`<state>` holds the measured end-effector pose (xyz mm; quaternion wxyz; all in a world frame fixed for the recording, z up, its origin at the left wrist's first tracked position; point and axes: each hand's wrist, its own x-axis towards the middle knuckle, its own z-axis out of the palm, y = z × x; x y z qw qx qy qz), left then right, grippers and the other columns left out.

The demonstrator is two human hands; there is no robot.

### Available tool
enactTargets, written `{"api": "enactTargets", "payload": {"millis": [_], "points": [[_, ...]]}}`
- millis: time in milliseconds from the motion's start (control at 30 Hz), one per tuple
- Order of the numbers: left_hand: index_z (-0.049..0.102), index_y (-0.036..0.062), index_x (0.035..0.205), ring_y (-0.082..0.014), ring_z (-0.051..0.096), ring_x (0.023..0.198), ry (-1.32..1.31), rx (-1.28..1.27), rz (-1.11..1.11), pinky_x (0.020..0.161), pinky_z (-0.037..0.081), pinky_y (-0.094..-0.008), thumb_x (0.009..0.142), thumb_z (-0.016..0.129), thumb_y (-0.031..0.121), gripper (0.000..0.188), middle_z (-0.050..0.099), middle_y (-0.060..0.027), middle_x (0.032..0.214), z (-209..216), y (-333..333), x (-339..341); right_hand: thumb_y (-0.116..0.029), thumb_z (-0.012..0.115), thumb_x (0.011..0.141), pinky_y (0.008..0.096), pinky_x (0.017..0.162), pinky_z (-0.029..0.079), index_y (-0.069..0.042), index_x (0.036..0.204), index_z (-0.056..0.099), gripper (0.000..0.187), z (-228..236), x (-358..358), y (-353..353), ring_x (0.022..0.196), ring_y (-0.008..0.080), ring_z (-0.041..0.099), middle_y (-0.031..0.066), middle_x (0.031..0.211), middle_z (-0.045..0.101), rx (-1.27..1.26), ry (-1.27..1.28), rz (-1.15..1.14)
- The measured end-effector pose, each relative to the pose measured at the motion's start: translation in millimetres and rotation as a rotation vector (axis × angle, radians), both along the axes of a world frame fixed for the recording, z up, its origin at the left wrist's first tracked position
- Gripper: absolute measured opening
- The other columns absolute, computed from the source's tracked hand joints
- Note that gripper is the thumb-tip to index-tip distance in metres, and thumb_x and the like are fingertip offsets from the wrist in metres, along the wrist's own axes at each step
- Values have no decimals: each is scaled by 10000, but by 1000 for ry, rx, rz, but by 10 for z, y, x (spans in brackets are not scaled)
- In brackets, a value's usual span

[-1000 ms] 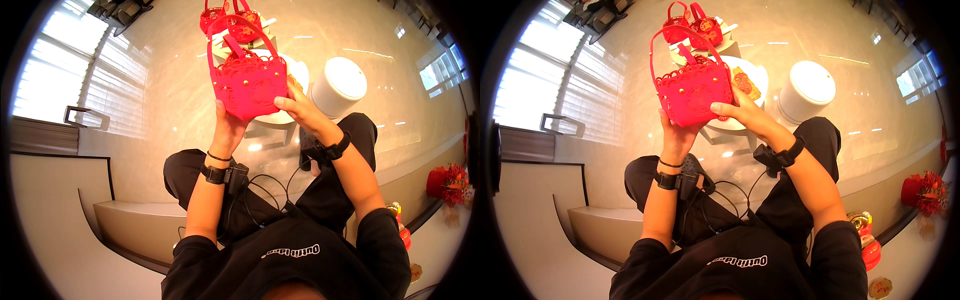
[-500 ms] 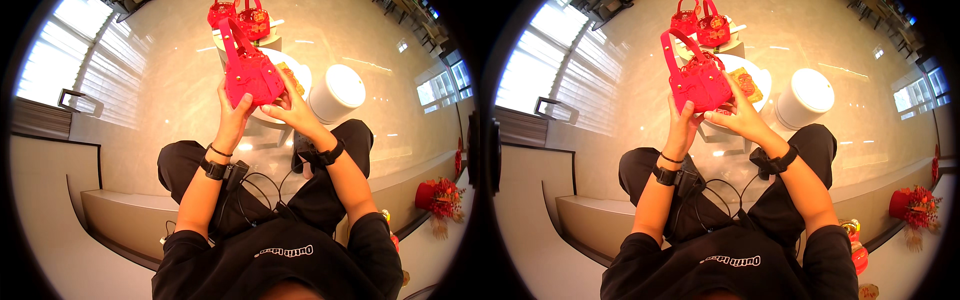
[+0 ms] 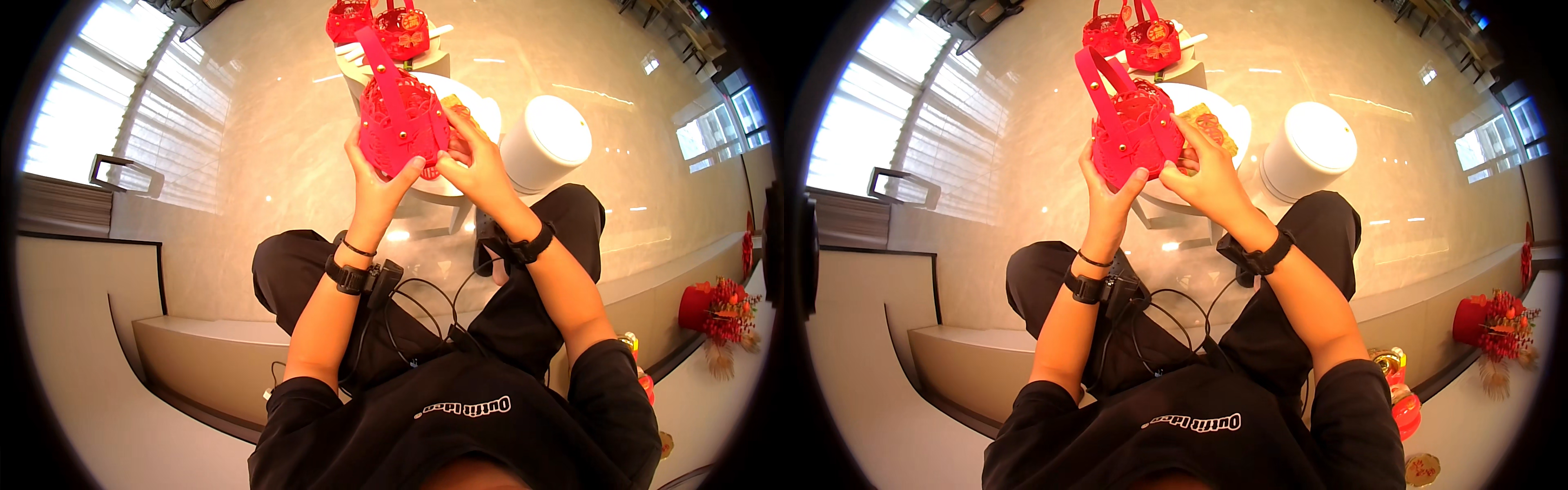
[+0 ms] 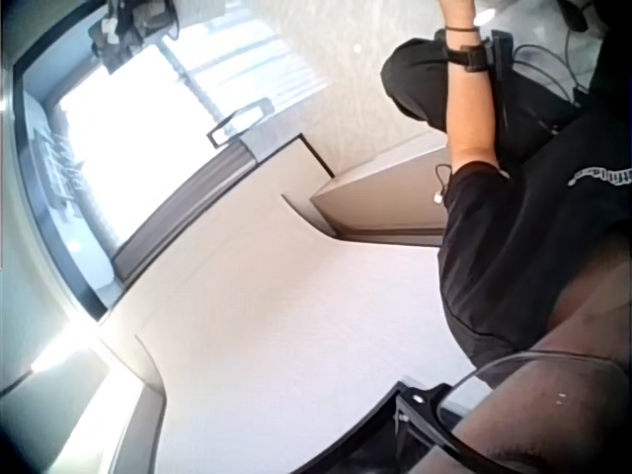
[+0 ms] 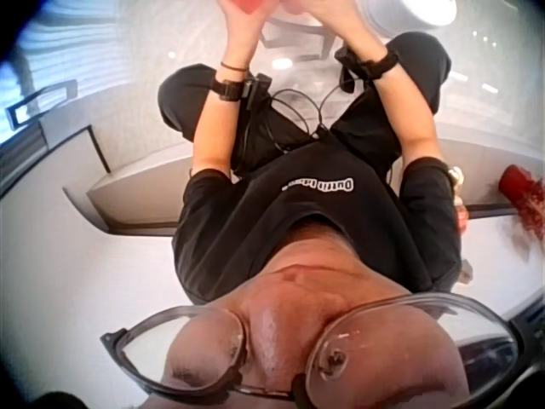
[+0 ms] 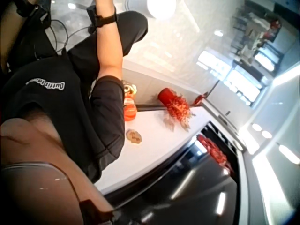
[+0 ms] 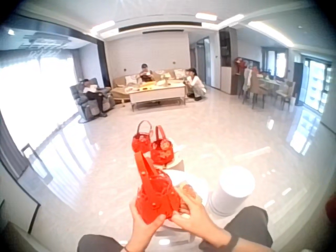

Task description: The person assembles small red decorative paper baskets by hand, folding the paper pieces and attaching decorative symbols and bows to the sides.

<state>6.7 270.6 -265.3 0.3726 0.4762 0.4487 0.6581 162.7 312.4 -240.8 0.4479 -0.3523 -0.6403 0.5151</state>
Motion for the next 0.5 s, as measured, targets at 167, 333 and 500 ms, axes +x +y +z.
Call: {"api": "enactTargets", "payload": {"millis": [167, 333, 500], "points": [[161, 26, 1414, -240, 405, 1273, -11, 7, 11, 1055, 379, -378, 772, 762, 101, 882, 341, -174, 1370, 25, 4, 15, -103, 657, 801, 309, 916, 485, 30, 1448, 308, 748, 30, 21, 5, 1071, 194, 601, 187, 1259, 542, -126, 35, 36], [139, 47, 1450, -241, 365, 1302, 23, 80, -18, 1069, 360, -386, 855, 692, 163, 821, 302, -159, 1400, -57, 18, 14, -265, 766, 759, 359, 1016, 413, 18, 1477, 225, 942, -87, -5, 34, 1259, 252, 466, 223, 1435, 339, 224, -176, 79], [140, 82, 1475, -260, 378, 1311, -177, -50, -151, 1063, 372, -417, 919, 614, 276, 756, 281, -139, 1439, -204, 64, -120, -305, 790, 731, 373, 1036, 388, 21, 1459, 235, 973, -34, -20, 96, 1261, 258, 466, 194, 1389, 412, 165, -37, 90]]}}
